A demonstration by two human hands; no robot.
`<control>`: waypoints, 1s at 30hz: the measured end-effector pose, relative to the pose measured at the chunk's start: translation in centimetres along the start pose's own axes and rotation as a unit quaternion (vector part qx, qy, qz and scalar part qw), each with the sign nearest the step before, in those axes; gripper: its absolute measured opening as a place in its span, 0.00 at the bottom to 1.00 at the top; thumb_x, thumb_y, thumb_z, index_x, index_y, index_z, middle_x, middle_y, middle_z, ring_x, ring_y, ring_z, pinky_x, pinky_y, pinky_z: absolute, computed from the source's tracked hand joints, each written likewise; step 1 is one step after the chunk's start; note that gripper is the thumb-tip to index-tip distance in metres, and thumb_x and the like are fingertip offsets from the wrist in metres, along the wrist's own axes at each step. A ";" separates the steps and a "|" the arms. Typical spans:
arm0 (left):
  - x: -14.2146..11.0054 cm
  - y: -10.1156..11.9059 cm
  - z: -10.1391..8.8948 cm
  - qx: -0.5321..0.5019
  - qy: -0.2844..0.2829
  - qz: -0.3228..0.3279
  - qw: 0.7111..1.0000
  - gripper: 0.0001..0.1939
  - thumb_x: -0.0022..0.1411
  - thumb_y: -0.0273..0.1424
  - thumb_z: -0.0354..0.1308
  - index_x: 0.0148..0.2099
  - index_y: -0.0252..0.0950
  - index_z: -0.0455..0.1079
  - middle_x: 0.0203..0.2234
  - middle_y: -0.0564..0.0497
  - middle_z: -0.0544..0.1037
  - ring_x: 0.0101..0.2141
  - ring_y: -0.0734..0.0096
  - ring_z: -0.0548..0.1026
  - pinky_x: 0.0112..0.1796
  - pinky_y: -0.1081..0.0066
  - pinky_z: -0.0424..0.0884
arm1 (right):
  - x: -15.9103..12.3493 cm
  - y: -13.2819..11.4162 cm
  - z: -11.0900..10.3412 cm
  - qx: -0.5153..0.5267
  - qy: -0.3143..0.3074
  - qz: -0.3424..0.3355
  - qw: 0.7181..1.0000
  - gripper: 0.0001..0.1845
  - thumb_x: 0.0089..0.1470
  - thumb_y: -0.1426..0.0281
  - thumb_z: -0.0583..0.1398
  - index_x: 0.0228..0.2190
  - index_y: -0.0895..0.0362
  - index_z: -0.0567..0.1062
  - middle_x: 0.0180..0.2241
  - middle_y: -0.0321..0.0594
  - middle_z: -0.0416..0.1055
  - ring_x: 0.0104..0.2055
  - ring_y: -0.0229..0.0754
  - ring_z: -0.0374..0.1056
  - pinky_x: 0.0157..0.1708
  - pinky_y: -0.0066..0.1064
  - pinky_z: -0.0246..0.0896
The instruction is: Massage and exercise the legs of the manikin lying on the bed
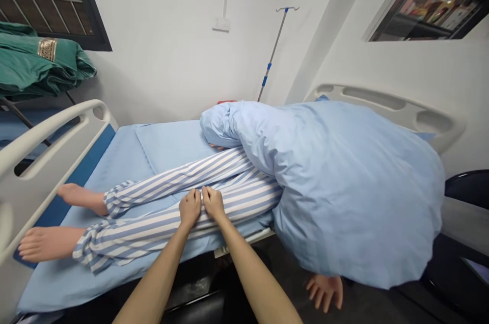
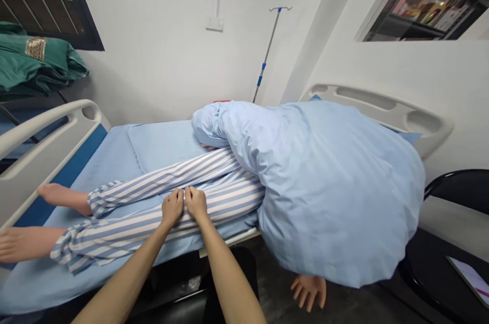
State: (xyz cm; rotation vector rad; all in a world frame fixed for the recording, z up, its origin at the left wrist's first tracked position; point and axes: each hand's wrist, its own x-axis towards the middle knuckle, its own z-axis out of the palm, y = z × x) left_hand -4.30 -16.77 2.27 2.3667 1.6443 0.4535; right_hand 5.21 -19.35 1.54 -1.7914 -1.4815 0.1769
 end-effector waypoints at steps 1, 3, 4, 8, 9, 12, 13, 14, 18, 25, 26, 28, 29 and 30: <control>0.0 0.0 0.0 -0.001 -0.001 -0.001 1.000 0.14 0.63 0.32 0.40 0.35 0.38 0.66 0.34 0.48 0.73 0.34 0.69 0.69 0.32 0.72 0.54 | 0.0 0.0 -0.1 0.001 -0.002 0.004 1.000 0.23 0.59 0.64 0.43 0.21 0.57 0.70 0.20 0.38 0.69 0.23 0.34 0.60 0.26 0.26 0.43; -0.1 0.0 0.1 -0.006 0.000 -0.007 1.000 0.15 0.64 0.33 0.38 0.34 0.38 0.66 0.32 0.49 0.74 0.33 0.70 0.69 0.31 0.72 0.54 | 0.0 0.0 -0.1 0.001 -0.003 0.011 1.000 0.23 0.59 0.63 0.43 0.22 0.57 0.71 0.21 0.38 0.69 0.24 0.34 0.61 0.26 0.26 0.44; -0.1 0.1 0.1 -0.008 0.002 -0.011 1.000 0.16 0.64 0.34 0.38 0.34 0.38 0.66 0.31 0.49 0.74 0.32 0.70 0.69 0.31 0.72 0.54 | 0.0 0.0 -0.1 0.002 -0.003 0.012 1.000 0.23 0.59 0.63 0.44 0.23 0.57 0.71 0.21 0.39 0.69 0.25 0.35 0.61 0.27 0.26 0.43; 0.0 0.2 0.2 -0.013 0.014 -0.026 0.999 0.16 0.64 0.35 0.38 0.33 0.38 0.65 0.28 0.50 0.74 0.30 0.70 0.69 0.29 0.72 0.52 | -0.2 -0.1 0.0 0.004 0.002 0.015 1.000 0.23 0.59 0.63 0.44 0.23 0.57 0.72 0.22 0.39 0.70 0.25 0.35 0.61 0.27 0.26 0.43; 0.1 0.3 0.2 -0.014 0.017 -0.030 0.999 0.17 0.64 0.36 0.37 0.33 0.38 0.65 0.28 0.50 0.74 0.29 0.70 0.69 0.28 0.72 0.52 | -0.2 -0.1 0.0 0.004 0.004 0.015 1.000 0.23 0.59 0.63 0.44 0.24 0.57 0.72 0.22 0.39 0.71 0.25 0.35 0.61 0.27 0.27 0.43; 0.2 0.3 0.4 -0.017 0.021 -0.039 0.999 0.17 0.64 0.37 0.37 0.33 0.38 0.65 0.26 0.50 0.74 0.28 0.70 0.68 0.28 0.72 0.51 | -0.3 0.0 0.1 -0.002 0.009 0.014 1.000 0.23 0.59 0.63 0.44 0.24 0.56 0.72 0.22 0.39 0.71 0.25 0.36 0.62 0.27 0.27 0.43; 0.2 0.3 0.5 -0.017 0.021 -0.040 0.999 0.18 0.64 0.37 0.37 0.32 0.38 0.66 0.26 0.50 0.74 0.28 0.70 0.68 0.28 0.72 0.51 | -0.3 0.0 0.1 -0.007 0.011 0.014 1.000 0.23 0.59 0.63 0.43 0.24 0.56 0.72 0.22 0.39 0.71 0.25 0.36 0.62 0.27 0.27 0.43; 0.3 0.3 0.6 -0.015 0.020 -0.040 0.999 0.18 0.64 0.37 0.37 0.32 0.38 0.66 0.26 0.50 0.73 0.28 0.71 0.68 0.27 0.72 0.51 | -0.3 0.0 0.1 -0.012 0.011 0.016 1.000 0.23 0.60 0.63 0.43 0.25 0.56 0.72 0.23 0.39 0.71 0.25 0.36 0.62 0.27 0.27 0.43; 0.4 0.4 0.8 -0.030 0.027 -0.050 0.998 0.18 0.63 0.39 0.38 0.31 0.38 0.66 0.24 0.51 0.72 0.27 0.72 0.66 0.27 0.73 0.50 | -0.3 0.0 -0.1 -0.020 -0.004 0.027 0.999 0.22 0.59 0.63 0.44 0.25 0.56 0.72 0.24 0.39 0.72 0.25 0.36 0.63 0.27 0.28 0.43; 0.3 0.6 0.9 -0.035 0.040 -0.063 0.997 0.17 0.62 0.38 0.40 0.27 0.37 0.64 0.23 0.51 0.72 0.26 0.73 0.65 0.26 0.73 0.50 | -0.5 -0.2 -0.5 -0.025 -0.008 0.024 0.999 0.21 0.60 0.63 0.44 0.26 0.56 0.72 0.25 0.38 0.73 0.26 0.36 0.63 0.27 0.27 0.43; 0.3 0.7 0.9 -0.035 0.041 -0.063 0.997 0.17 0.62 0.38 0.40 0.27 0.37 0.64 0.23 0.51 0.72 0.26 0.73 0.65 0.26 0.73 0.49 | -0.5 -0.2 -0.5 -0.028 -0.007 0.026 0.999 0.21 0.60 0.63 0.44 0.26 0.56 0.72 0.25 0.38 0.73 0.26 0.36 0.63 0.27 0.27 0.43; 0.3 0.7 0.8 -0.036 0.043 -0.063 0.996 0.17 0.62 0.38 0.41 0.27 0.37 0.64 0.23 0.51 0.72 0.25 0.72 0.65 0.26 0.73 0.49 | -0.5 -0.3 -0.5 -0.033 -0.005 0.028 0.999 0.21 0.60 0.63 0.44 0.26 0.56 0.72 0.25 0.38 0.73 0.26 0.36 0.63 0.26 0.27 0.43; 0.4 0.7 0.8 -0.036 0.043 -0.063 0.996 0.17 0.62 0.38 0.41 0.27 0.37 0.64 0.23 0.51 0.72 0.25 0.73 0.65 0.26 0.73 0.49 | -0.4 -0.3 -0.5 -0.036 -0.002 0.028 0.999 0.21 0.60 0.63 0.44 0.26 0.56 0.72 0.25 0.38 0.73 0.25 0.36 0.63 0.26 0.27 0.43; 0.4 0.7 0.8 -0.038 0.044 -0.062 0.996 0.17 0.62 0.38 0.41 0.27 0.38 0.64 0.23 0.51 0.72 0.25 0.73 0.65 0.26 0.73 0.49 | -0.4 -0.4 -0.5 -0.038 0.001 0.027 0.999 0.21 0.60 0.63 0.44 0.26 0.56 0.72 0.25 0.38 0.73 0.25 0.36 0.63 0.26 0.27 0.43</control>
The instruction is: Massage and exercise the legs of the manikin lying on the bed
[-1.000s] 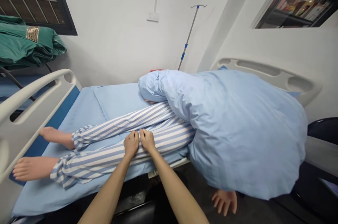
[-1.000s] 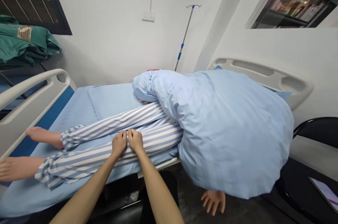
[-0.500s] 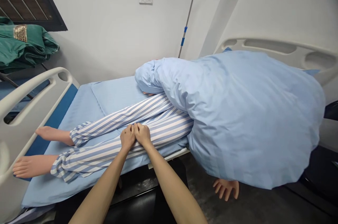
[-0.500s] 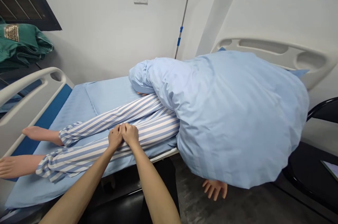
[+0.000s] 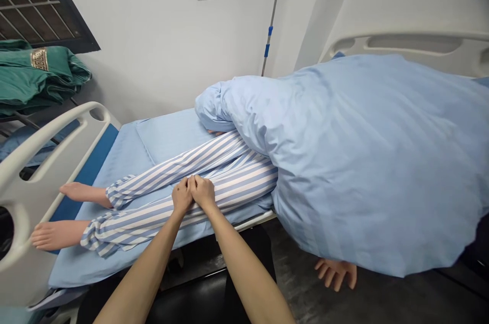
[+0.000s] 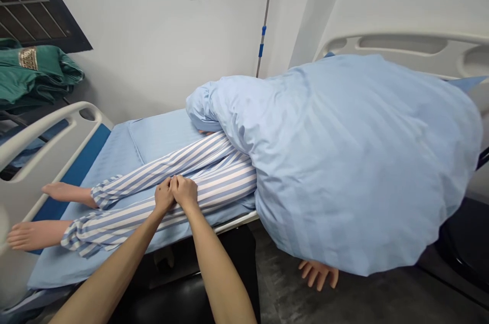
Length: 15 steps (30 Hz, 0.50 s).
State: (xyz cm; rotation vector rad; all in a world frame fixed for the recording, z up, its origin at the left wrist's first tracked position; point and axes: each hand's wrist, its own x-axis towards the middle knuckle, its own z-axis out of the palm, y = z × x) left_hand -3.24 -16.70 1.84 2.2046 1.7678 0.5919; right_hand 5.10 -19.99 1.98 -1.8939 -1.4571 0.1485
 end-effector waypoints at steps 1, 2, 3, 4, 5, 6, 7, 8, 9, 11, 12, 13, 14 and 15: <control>0.0 0.0 0.0 -0.001 0.000 0.000 1.000 0.17 0.62 0.39 0.41 0.27 0.38 0.64 0.23 0.51 0.72 0.25 0.73 0.65 0.26 0.73 0.49 | 0.0 0.0 0.0 -0.001 0.002 -0.001 1.000 0.21 0.60 0.63 0.44 0.26 0.56 0.72 0.25 0.38 0.73 0.25 0.36 0.63 0.26 0.27 0.43; 0.0 0.0 0.0 -0.003 0.000 0.000 1.000 0.18 0.62 0.39 0.40 0.27 0.38 0.64 0.23 0.51 0.72 0.25 0.72 0.65 0.26 0.73 0.49 | 0.0 -0.1 0.0 -0.002 0.004 -0.002 1.000 0.21 0.60 0.63 0.44 0.26 0.56 0.72 0.25 0.38 0.73 0.25 0.36 0.63 0.26 0.27 0.43; 0.0 0.0 -0.1 -0.005 0.000 0.000 1.000 0.18 0.62 0.39 0.40 0.27 0.38 0.64 0.23 0.51 0.72 0.25 0.72 0.65 0.26 0.73 0.49 | 0.0 -0.1 0.0 -0.003 0.005 -0.002 1.000 0.21 0.60 0.63 0.44 0.26 0.56 0.72 0.24 0.38 0.72 0.25 0.36 0.63 0.26 0.27 0.43; 0.0 0.0 -0.1 -0.007 -0.001 0.000 1.000 0.18 0.62 0.39 0.40 0.28 0.38 0.64 0.23 0.51 0.72 0.26 0.72 0.65 0.26 0.73 0.49 | 0.0 -0.1 0.0 -0.004 0.006 -0.002 1.000 0.21 0.60 0.63 0.44 0.26 0.56 0.72 0.24 0.38 0.72 0.25 0.36 0.63 0.26 0.27 0.43; -0.1 0.0 -0.1 -0.010 -0.002 0.000 1.000 0.18 0.63 0.39 0.40 0.28 0.38 0.65 0.23 0.51 0.72 0.26 0.72 0.66 0.26 0.73 0.49 | 0.0 -0.1 0.1 -0.006 0.007 -0.001 1.000 0.21 0.59 0.63 0.44 0.26 0.56 0.72 0.24 0.38 0.72 0.25 0.35 0.62 0.26 0.27 0.43; -0.1 0.0 -0.2 -0.014 -0.004 0.001 1.000 0.18 0.63 0.39 0.40 0.28 0.38 0.65 0.22 0.51 0.72 0.25 0.72 0.66 0.26 0.73 0.49 | 0.0 -0.1 0.1 -0.007 0.009 -0.001 1.000 0.21 0.59 0.64 0.45 0.25 0.56 0.72 0.24 0.38 0.72 0.25 0.35 0.62 0.26 0.27 0.43; -0.1 -0.1 -0.2 -0.018 -0.006 0.001 1.000 0.18 0.63 0.39 0.40 0.28 0.38 0.65 0.22 0.51 0.72 0.25 0.72 0.66 0.26 0.72 0.49 | 0.0 -0.1 0.2 -0.009 0.012 -0.002 1.000 0.21 0.59 0.64 0.45 0.25 0.56 0.72 0.24 0.37 0.72 0.24 0.35 0.62 0.26 0.27 0.43; -0.1 -0.1 -0.2 -0.021 -0.008 0.001 1.000 0.18 0.63 0.39 0.40 0.29 0.38 0.65 0.22 0.51 0.72 0.25 0.71 0.66 0.26 0.72 0.49 | 0.0 -0.1 0.3 -0.010 0.015 -0.004 1.000 0.21 0.59 0.64 0.45 0.25 0.56 0.71 0.23 0.37 0.72 0.24 0.35 0.62 0.26 0.27 0.43; -0.1 -0.1 -0.3 -0.022 -0.010 0.002 1.000 0.18 0.63 0.39 0.40 0.29 0.38 0.65 0.22 0.51 0.72 0.25 0.71 0.66 0.26 0.72 0.49 | 0.0 -0.1 0.4 -0.011 0.018 -0.006 1.000 0.21 0.59 0.64 0.45 0.25 0.56 0.71 0.23 0.37 0.72 0.24 0.35 0.62 0.26 0.27 0.42; 0.0 -0.2 -0.2 -0.019 -0.013 0.003 1.000 0.17 0.63 0.39 0.40 0.30 0.38 0.65 0.23 0.50 0.73 0.26 0.70 0.67 0.26 0.72 0.49 | 0.0 0.0 0.7 -0.008 0.026 -0.013 1.000 0.21 0.59 0.64 0.44 0.24 0.56 0.71 0.23 0.37 0.71 0.24 0.35 0.61 0.26 0.27 0.42; 0.0 -0.2 -0.2 -0.015 -0.014 0.004 1.000 0.17 0.63 0.39 0.39 0.30 0.38 0.65 0.24 0.50 0.73 0.27 0.70 0.68 0.26 0.72 0.49 | 0.0 0.1 0.8 -0.005 0.030 -0.017 0.999 0.21 0.59 0.64 0.44 0.24 0.56 0.70 0.22 0.36 0.71 0.23 0.34 0.61 0.26 0.27 0.42; 0.0 -0.3 -0.1 -0.009 -0.016 0.004 1.000 0.17 0.63 0.39 0.39 0.31 0.38 0.65 0.25 0.50 0.74 0.27 0.70 0.68 0.26 0.72 0.50 | 0.0 0.1 0.9 0.000 0.033 -0.020 0.999 0.21 0.60 0.64 0.44 0.23 0.56 0.70 0.22 0.36 0.71 0.23 0.34 0.61 0.26 0.27 0.43; 0.1 -0.3 -0.1 -0.004 -0.017 0.005 1.000 0.17 0.63 0.38 0.39 0.31 0.38 0.65 0.25 0.49 0.74 0.28 0.70 0.68 0.27 0.72 0.50 | 0.0 0.2 1.0 0.005 0.034 -0.022 0.999 0.22 0.60 0.64 0.43 0.23 0.56 0.70 0.22 0.36 0.70 0.23 0.34 0.61 0.26 0.26 0.43; 0.1 -0.3 -0.1 0.002 -0.018 0.006 1.000 0.17 0.63 0.38 0.38 0.32 0.38 0.65 0.26 0.49 0.74 0.28 0.69 0.69 0.27 0.71 0.50 | 0.0 0.2 1.1 0.010 0.035 -0.024 0.999 0.22 0.60 0.64 0.43 0.23 0.57 0.70 0.21 0.36 0.70 0.23 0.34 0.60 0.26 0.26 0.43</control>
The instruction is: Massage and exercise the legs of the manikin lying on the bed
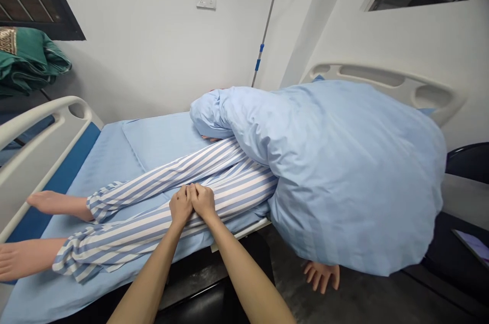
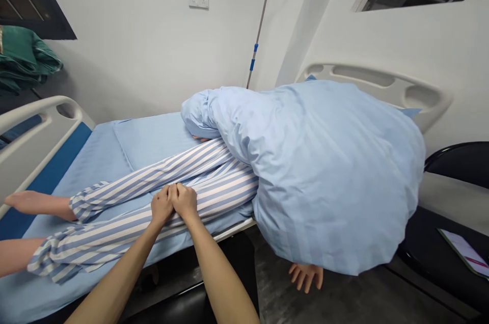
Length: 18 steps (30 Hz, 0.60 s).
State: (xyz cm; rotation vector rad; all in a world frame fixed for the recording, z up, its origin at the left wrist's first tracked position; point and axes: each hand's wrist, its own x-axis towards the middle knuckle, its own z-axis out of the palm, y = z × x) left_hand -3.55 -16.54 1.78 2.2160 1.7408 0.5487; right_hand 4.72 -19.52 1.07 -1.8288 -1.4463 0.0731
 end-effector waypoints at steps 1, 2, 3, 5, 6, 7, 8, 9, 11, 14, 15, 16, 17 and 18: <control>0.0 0.0 0.0 0.005 -0.001 0.002 1.000 0.17 0.64 0.37 0.38 0.33 0.38 0.65 0.26 0.49 0.74 0.28 0.69 0.69 0.27 0.71 0.51 | 0.0 0.0 0.1 0.004 0.000 0.000 1.000 0.23 0.60 0.64 0.43 0.22 0.57 0.69 0.20 0.36 0.69 0.23 0.34 0.60 0.26 0.26 0.43; 0.0 0.0 0.0 0.010 -0.001 0.005 1.000 0.17 0.64 0.37 0.38 0.33 0.38 0.65 0.27 0.49 0.74 0.28 0.69 0.69 0.28 0.71 0.51 | 0.0 0.0 0.1 0.008 0.000 0.001 1.000 0.23 0.60 0.64 0.43 0.22 0.57 0.69 0.20 0.36 0.68 0.23 0.34 0.59 0.26 0.26 0.43; 0.0 0.0 0.0 0.014 -0.001 0.006 1.000 0.17 0.64 0.36 0.37 0.34 0.38 0.65 0.27 0.49 0.74 0.28 0.69 0.69 0.28 0.71 0.51 | 0.0 0.0 0.1 0.011 0.000 0.004 1.000 0.23 0.60 0.64 0.43 0.22 0.57 0.69 0.20 0.36 0.68 0.22 0.34 0.59 0.26 0.26 0.43; -0.1 0.1 -0.1 0.020 -0.001 0.005 1.000 0.17 0.64 0.36 0.37 0.35 0.38 0.65 0.27 0.48 0.75 0.29 0.68 0.70 0.28 0.71 0.52 | -0.1 0.0 0.2 0.014 0.001 0.009 1.000 0.23 0.60 0.64 0.43 0.21 0.57 0.68 0.19 0.36 0.67 0.22 0.33 0.58 0.25 0.26 0.43; -0.1 0.1 -0.2 0.021 -0.002 0.004 1.000 0.16 0.64 0.36 0.37 0.35 0.38 0.66 0.27 0.48 0.75 0.29 0.68 0.70 0.28 0.71 0.52 | -0.1 0.0 0.2 0.015 0.001 0.011 1.000 0.23 0.60 0.64 0.43 0.21 0.57 0.68 0.19 0.36 0.67 0.22 0.33 0.58 0.25 0.26 0.43; -0.2 0.1 -0.2 0.019 -0.002 0.003 1.000 0.16 0.64 0.36 0.38 0.35 0.38 0.66 0.27 0.48 0.75 0.30 0.67 0.70 0.28 0.71 0.52 | 0.0 0.0 0.2 0.017 0.000 0.013 1.000 0.23 0.59 0.64 0.43 0.20 0.57 0.68 0.19 0.36 0.67 0.22 0.33 0.57 0.25 0.26 0.43; -0.2 0.0 -0.2 0.016 -0.003 0.003 1.000 0.16 0.63 0.36 0.38 0.36 0.38 0.66 0.28 0.48 0.75 0.30 0.67 0.70 0.28 0.71 0.52 | 0.0 -0.1 0.2 0.019 -0.003 0.014 1.000 0.22 0.59 0.64 0.44 0.20 0.57 0.68 0.19 0.36 0.67 0.22 0.33 0.57 0.25 0.26 0.43; -0.2 0.0 -0.3 0.011 -0.003 0.003 1.000 0.16 0.63 0.36 0.38 0.36 0.38 0.66 0.28 0.48 0.75 0.30 0.67 0.70 0.28 0.70 0.52 | 0.2 -0.2 0.1 0.023 -0.007 0.016 1.000 0.22 0.59 0.64 0.44 0.20 0.57 0.68 0.18 0.36 0.67 0.22 0.33 0.57 0.25 0.26 0.43; -0.2 0.0 -0.4 0.005 -0.005 -0.001 1.000 0.17 0.63 0.37 0.37 0.35 0.38 0.66 0.28 0.48 0.75 0.30 0.66 0.70 0.28 0.70 0.52 | 0.7 -0.6 -0.4 0.035 -0.021 0.022 0.999 0.22 0.58 0.64 0.45 0.18 0.57 0.67 0.18 0.35 0.66 0.21 0.33 0.56 0.24 0.26 0.42; -0.2 0.1 -0.5 0.007 -0.014 0.001 1.000 0.17 0.63 0.36 0.38 0.35 0.39 0.67 0.28 0.48 0.75 0.30 0.66 0.71 0.27 0.70 0.51 | 1.9 -1.6 -1.7 0.061 -0.027 0.024 0.998 0.24 0.57 0.64 0.45 0.15 0.57 0.65 0.15 0.34 0.63 0.19 0.32 0.53 0.22 0.27 0.40; -0.3 0.1 -0.6 0.008 -0.015 0.007 1.000 0.17 0.63 0.35 0.38 0.35 0.39 0.67 0.28 0.47 0.76 0.30 0.66 0.71 0.27 0.70 0.51 | 2.3 -1.9 -2.1 0.073 -0.024 0.017 0.997 0.24 0.57 0.63 0.45 0.15 0.58 0.64 0.15 0.33 0.62 0.19 0.32 0.52 0.22 0.26 0.40; -0.3 0.1 -0.6 0.009 -0.016 0.013 1.000 0.17 0.63 0.35 0.38 0.35 0.39 0.67 0.29 0.48 0.76 0.30 0.66 0.71 0.27 0.70 0.51 | 2.6 -2.2 -2.5 0.087 -0.020 0.007 0.996 0.24 0.58 0.63 0.45 0.15 0.58 0.64 0.15 0.33 0.60 0.19 0.32 0.52 0.22 0.26 0.40; -0.3 0.1 -0.6 0.011 -0.015 0.017 1.000 0.16 0.63 0.35 0.38 0.36 0.39 0.67 0.29 0.48 0.76 0.30 0.66 0.71 0.27 0.70 0.51 | 2.8 -2.3 -2.8 0.101 -0.017 -0.001 0.995 0.24 0.58 0.62 0.45 0.15 0.58 0.63 0.15 0.32 0.59 0.20 0.31 0.51 0.22 0.26 0.40; -0.3 0.2 -0.7 0.014 -0.013 0.016 1.000 0.16 0.63 0.35 0.38 0.35 0.39 0.67 0.28 0.48 0.76 0.30 0.67 0.71 0.27 0.70 0.51 | 2.8 -2.2 -3.0 0.115 -0.017 -0.005 0.993 0.24 0.58 0.62 0.44 0.14 0.58 0.62 0.15 0.32 0.58 0.20 0.31 0.51 0.22 0.25 0.41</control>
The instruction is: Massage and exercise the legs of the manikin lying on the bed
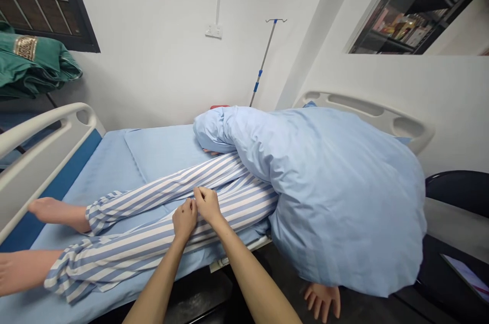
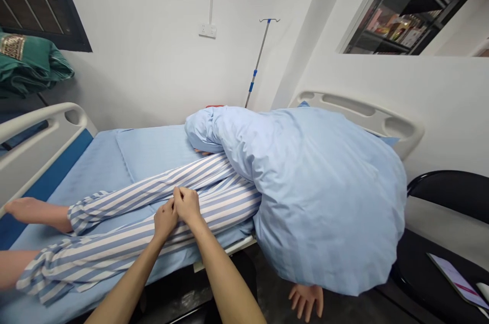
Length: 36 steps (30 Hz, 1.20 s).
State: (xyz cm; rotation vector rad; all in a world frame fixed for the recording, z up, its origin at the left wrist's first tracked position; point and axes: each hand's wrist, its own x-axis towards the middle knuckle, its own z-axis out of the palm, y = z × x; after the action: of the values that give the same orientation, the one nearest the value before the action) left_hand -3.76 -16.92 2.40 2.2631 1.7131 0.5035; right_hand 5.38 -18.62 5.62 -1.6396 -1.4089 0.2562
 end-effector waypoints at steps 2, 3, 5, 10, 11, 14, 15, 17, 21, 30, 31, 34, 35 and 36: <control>0.0 0.1 0.0 0.007 0.004 -0.006 1.000 0.16 0.63 0.35 0.39 0.34 0.39 0.67 0.28 0.49 0.76 0.30 0.68 0.71 0.27 0.70 0.51 | -0.3 0.6 0.1 0.015 -0.004 0.008 1.000 0.24 0.57 0.62 0.45 0.14 0.58 0.61 0.14 0.31 0.57 0.20 0.31 0.51 0.22 0.25 0.41; 0.0 0.1 0.1 0.009 0.006 -0.007 1.000 0.15 0.63 0.34 0.39 0.33 0.39 0.66 0.28 0.49 0.76 0.30 0.68 0.71 0.27 0.71 0.51 | -0.6 1.1 0.3 0.014 -0.005 0.015 1.000 0.24 0.57 0.62 0.45 0.14 0.58 0.61 0.14 0.31 0.56 0.20 0.31 0.51 0.22 0.25 0.41; 0.0 0.2 0.1 0.009 0.009 -0.005 1.000 0.15 0.63 0.34 0.39 0.32 0.38 0.66 0.27 0.49 0.75 0.30 0.69 0.71 0.28 0.71 0.51 | -1.3 2.2 1.0 0.006 0.001 0.026 1.000 0.22 0.56 0.63 0.47 0.14 0.57 0.61 0.14 0.32 0.57 0.20 0.32 0.51 0.22 0.26 0.41; 0.0 0.6 0.1 -0.002 -0.007 0.003 1.000 0.15 0.63 0.35 0.40 0.33 0.39 0.66 0.27 0.49 0.75 0.30 0.69 0.71 0.27 0.71 0.51 | -1.9 3.6 1.6 0.052 0.039 0.055 0.996 0.22 0.57 0.62 0.46 0.15 0.57 0.59 0.14 0.31 0.55 0.19 0.32 0.49 0.22 0.26 0.42; 0.0 0.7 0.1 -0.008 -0.014 0.000 1.000 0.15 0.63 0.35 0.40 0.33 0.38 0.67 0.27 0.49 0.75 0.30 0.68 0.71 0.28 0.71 0.52 | -1.9 3.6 1.5 0.070 0.041 0.059 0.995 0.22 0.57 0.61 0.46 0.15 0.57 0.59 0.14 0.31 0.55 0.19 0.32 0.49 0.22 0.25 0.42; 0.2 1.4 0.2 -0.074 -0.025 -0.011 0.997 0.14 0.61 0.35 0.43 0.30 0.38 0.66 0.27 0.49 0.75 0.30 0.69 0.70 0.29 0.71 0.53 | -1.7 3.7 1.2 0.126 0.048 0.071 0.988 0.22 0.56 0.60 0.47 0.15 0.57 0.58 0.15 0.30 0.55 0.20 0.32 0.50 0.22 0.25 0.43; 0.3 1.7 0.2 -0.107 -0.023 -0.009 0.994 0.13 0.61 0.34 0.43 0.29 0.37 0.66 0.26 0.50 0.74 0.30 0.69 0.69 0.29 0.72 0.53 | -1.7 3.7 1.2 0.146 0.054 0.078 0.985 0.22 0.55 0.59 0.47 0.15 0.57 0.58 0.15 0.30 0.55 0.20 0.33 0.50 0.22 0.25 0.44; 0.7 2.5 -0.1 -0.164 -0.011 -0.001 0.986 0.14 0.60 0.33 0.44 0.25 0.37 0.64 0.24 0.51 0.73 0.27 0.72 0.67 0.28 0.72 0.54 | -1.4 4.0 1.1 0.195 0.064 0.093 0.974 0.22 0.54 0.58 0.48 0.15 0.57 0.57 0.15 0.30 0.54 0.21 0.33 0.50 0.22 0.25 0.45; 2.0 4.9 -1.3 -0.216 0.023 0.006 0.976 0.16 0.60 0.33 0.41 0.21 0.36 0.59 0.18 0.55 0.67 0.24 0.76 0.64 0.28 0.74 0.56 | -0.7 4.7 0.9 0.344 0.047 0.132 0.929 0.22 0.51 0.55 0.50 0.15 0.56 0.56 0.14 0.28 0.50 0.18 0.31 0.47 0.18 0.25 0.44; 1.2 6.8 1.9 -0.239 0.095 -0.079 0.963 0.16 0.61 0.32 0.38 0.23 0.38 0.57 0.18 0.54 0.66 0.22 0.75 0.63 0.26 0.74 0.55 | -0.3 5.3 -0.3 0.461 0.034 0.208 0.862 0.23 0.49 0.53 0.51 0.15 0.55 0.52 0.12 0.26 0.45 0.14 0.29 0.42 0.14 0.24 0.41; 0.8 6.6 2.5 -0.219 0.089 -0.082 0.968 0.15 0.61 0.32 0.39 0.24 0.38 0.58 0.19 0.53 0.68 0.23 0.74 0.64 0.27 0.73 0.55 | -0.4 5.3 -0.3 0.439 0.046 0.194 0.876 0.23 0.49 0.54 0.52 0.15 0.55 0.53 0.13 0.27 0.47 0.15 0.30 0.44 0.16 0.24 0.44; 0.4 6.3 3.4 -0.161 0.061 -0.077 0.982 0.14 0.63 0.32 0.40 0.27 0.38 0.61 0.23 0.52 0.72 0.26 0.73 0.67 0.29 0.73 0.55 | -0.5 5.2 0.1 0.372 0.079 0.170 0.909 0.22 0.51 0.55 0.52 0.15 0.56 0.55 0.14 0.28 0.49 0.18 0.31 0.47 0.20 0.25 0.48; 0.4 6.2 3.4 -0.152 0.053 -0.075 0.984 0.14 0.63 0.32 0.40 0.28 0.38 0.62 0.24 0.51 0.72 0.27 0.73 0.68 0.29 0.73 0.54 | -0.5 5.1 0.2 0.354 0.084 0.168 0.916 0.22 0.51 0.55 0.51 0.15 0.55 0.54 0.14 0.28 0.49 0.18 0.31 0.47 0.20 0.25 0.48; 0.5 6.2 3.3 -0.148 0.050 -0.074 0.985 0.14 0.63 0.31 0.40 0.29 0.38 0.63 0.25 0.51 0.73 0.27 0.73 0.68 0.29 0.72 0.54 | -0.5 5.1 0.3 0.339 0.086 0.165 0.922 0.22 0.52 0.56 0.50 0.15 0.55 0.54 0.14 0.28 0.49 0.19 0.31 0.47 0.20 0.25 0.48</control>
State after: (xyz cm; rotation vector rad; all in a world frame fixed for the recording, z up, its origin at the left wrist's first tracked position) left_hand 3.17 -18.14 1.96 1.9178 1.7072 0.7906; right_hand 8.40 -18.47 1.44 -1.2587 -0.7694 0.6932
